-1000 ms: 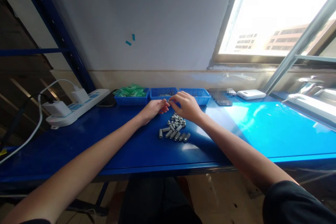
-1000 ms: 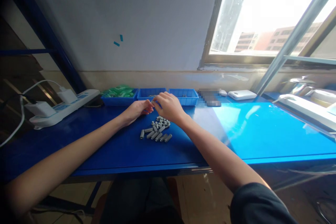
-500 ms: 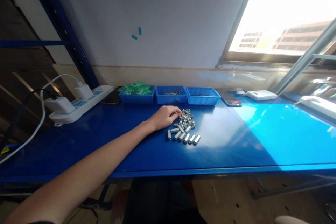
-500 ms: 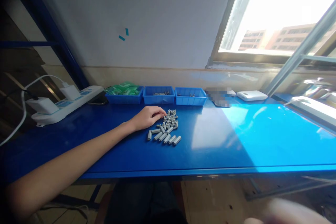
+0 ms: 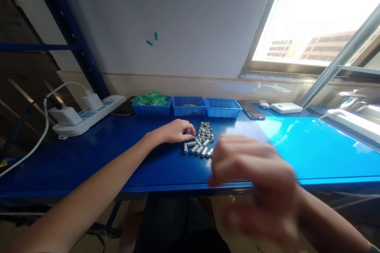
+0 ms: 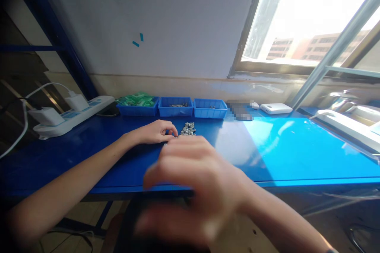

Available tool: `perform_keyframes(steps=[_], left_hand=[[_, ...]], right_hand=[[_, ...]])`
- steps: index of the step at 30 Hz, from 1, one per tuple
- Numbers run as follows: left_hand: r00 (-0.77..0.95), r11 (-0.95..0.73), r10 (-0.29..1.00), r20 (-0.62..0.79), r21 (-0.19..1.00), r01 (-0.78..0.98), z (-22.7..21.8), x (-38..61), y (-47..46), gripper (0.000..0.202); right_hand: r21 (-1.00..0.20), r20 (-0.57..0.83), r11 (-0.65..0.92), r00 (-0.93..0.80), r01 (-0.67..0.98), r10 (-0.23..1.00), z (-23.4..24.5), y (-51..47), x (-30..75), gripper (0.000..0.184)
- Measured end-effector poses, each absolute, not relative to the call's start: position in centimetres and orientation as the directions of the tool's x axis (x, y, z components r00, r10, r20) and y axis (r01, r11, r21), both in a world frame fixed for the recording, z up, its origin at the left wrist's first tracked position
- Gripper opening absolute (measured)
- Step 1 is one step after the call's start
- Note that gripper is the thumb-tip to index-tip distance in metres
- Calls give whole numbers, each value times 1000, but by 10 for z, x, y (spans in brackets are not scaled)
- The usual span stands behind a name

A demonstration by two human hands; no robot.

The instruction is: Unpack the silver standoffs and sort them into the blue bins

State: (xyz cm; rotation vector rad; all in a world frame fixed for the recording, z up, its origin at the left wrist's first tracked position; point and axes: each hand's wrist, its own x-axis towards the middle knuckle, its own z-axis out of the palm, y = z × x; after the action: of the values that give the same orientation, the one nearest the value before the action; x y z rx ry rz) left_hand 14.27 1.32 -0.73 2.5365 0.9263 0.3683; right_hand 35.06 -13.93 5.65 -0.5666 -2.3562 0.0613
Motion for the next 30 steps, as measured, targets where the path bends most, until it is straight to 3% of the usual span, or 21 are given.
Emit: perform_keyframes(steps=[2,5,9,16,21,24,27,30], left_hand=[[735,-704,663,141,451,548,-11,145,16,20],[700,-696,690,187,439,569,-15,147,18,21],[724,-725,658,209,435,533,-16,145,16,26],[709,-730,662,244,424,536,-22,149,15,21],[548,-554,790,273,700,450,-22,149,18,33],[520,-481,814,258,802,355,-18,149,17,35],[519,-454,819,246,831,322,-16,150,15,41],[527,-520,807,267,743,421,-17,152,11,44]], right_hand=[[-232,607,897,-664,376,436,48,-90,345,14],[-265,474,796,-646,544,599,23,-16,344,9],[-332,501,686,-495,648,710,-7,30,351,8],[-302,515,755,-566,583,644,-16,10,354,7],[-223,581,818,-601,531,549,-12,1,351,15],[-167,614,842,-615,512,496,-12,-3,351,10],[-73,642,806,-591,587,488,-6,4,357,12],[-22,687,595,-420,803,593,10,21,371,18]])
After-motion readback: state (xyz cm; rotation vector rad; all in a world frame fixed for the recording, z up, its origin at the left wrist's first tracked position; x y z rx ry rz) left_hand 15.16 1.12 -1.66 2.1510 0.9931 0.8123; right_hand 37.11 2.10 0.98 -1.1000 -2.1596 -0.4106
